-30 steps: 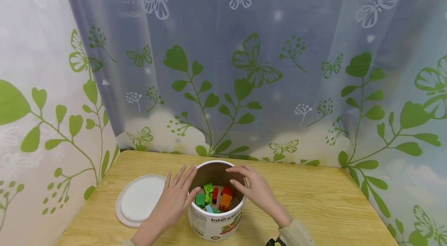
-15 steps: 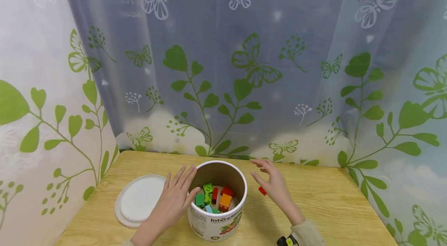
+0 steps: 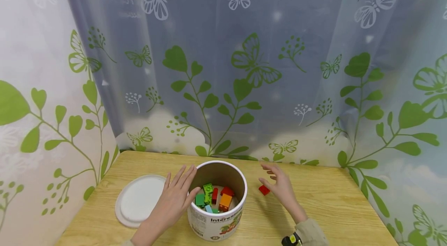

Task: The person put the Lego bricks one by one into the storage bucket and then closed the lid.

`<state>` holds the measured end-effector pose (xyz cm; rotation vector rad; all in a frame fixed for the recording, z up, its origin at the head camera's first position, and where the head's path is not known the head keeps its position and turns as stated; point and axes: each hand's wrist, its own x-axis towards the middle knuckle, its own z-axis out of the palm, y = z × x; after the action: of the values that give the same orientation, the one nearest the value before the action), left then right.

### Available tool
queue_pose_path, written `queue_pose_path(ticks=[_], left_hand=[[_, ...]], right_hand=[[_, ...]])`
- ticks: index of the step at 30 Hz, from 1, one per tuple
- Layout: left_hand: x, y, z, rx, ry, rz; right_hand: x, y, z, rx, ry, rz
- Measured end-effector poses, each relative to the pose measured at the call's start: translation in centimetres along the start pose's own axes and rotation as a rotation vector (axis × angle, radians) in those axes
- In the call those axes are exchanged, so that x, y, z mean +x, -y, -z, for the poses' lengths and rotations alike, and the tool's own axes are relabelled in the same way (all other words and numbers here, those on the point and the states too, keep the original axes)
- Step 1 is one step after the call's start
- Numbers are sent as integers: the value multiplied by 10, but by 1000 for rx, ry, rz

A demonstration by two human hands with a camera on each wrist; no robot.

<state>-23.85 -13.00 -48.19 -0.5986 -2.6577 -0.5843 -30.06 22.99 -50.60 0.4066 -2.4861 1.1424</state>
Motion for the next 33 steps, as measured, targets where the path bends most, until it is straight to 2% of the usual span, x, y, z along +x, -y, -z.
queue_pose_path(ticks=[8,17,22,27,33], left_hand=[[0,0,0,0,0,4],[0,0,0,1,10,7],[1,0,1,2,8,7],[0,0,1,-1,10,8],[0,0,0,7,10,9]], right_hand=[[-6,-19,-11,-68,102,-113],[-7,-30,-17,-196,181,-176],[-7,-31,-17,-231,193,-195],[-6,-34,-17,-266,199,-180],[-5,-35,-17,-257,208,-169]])
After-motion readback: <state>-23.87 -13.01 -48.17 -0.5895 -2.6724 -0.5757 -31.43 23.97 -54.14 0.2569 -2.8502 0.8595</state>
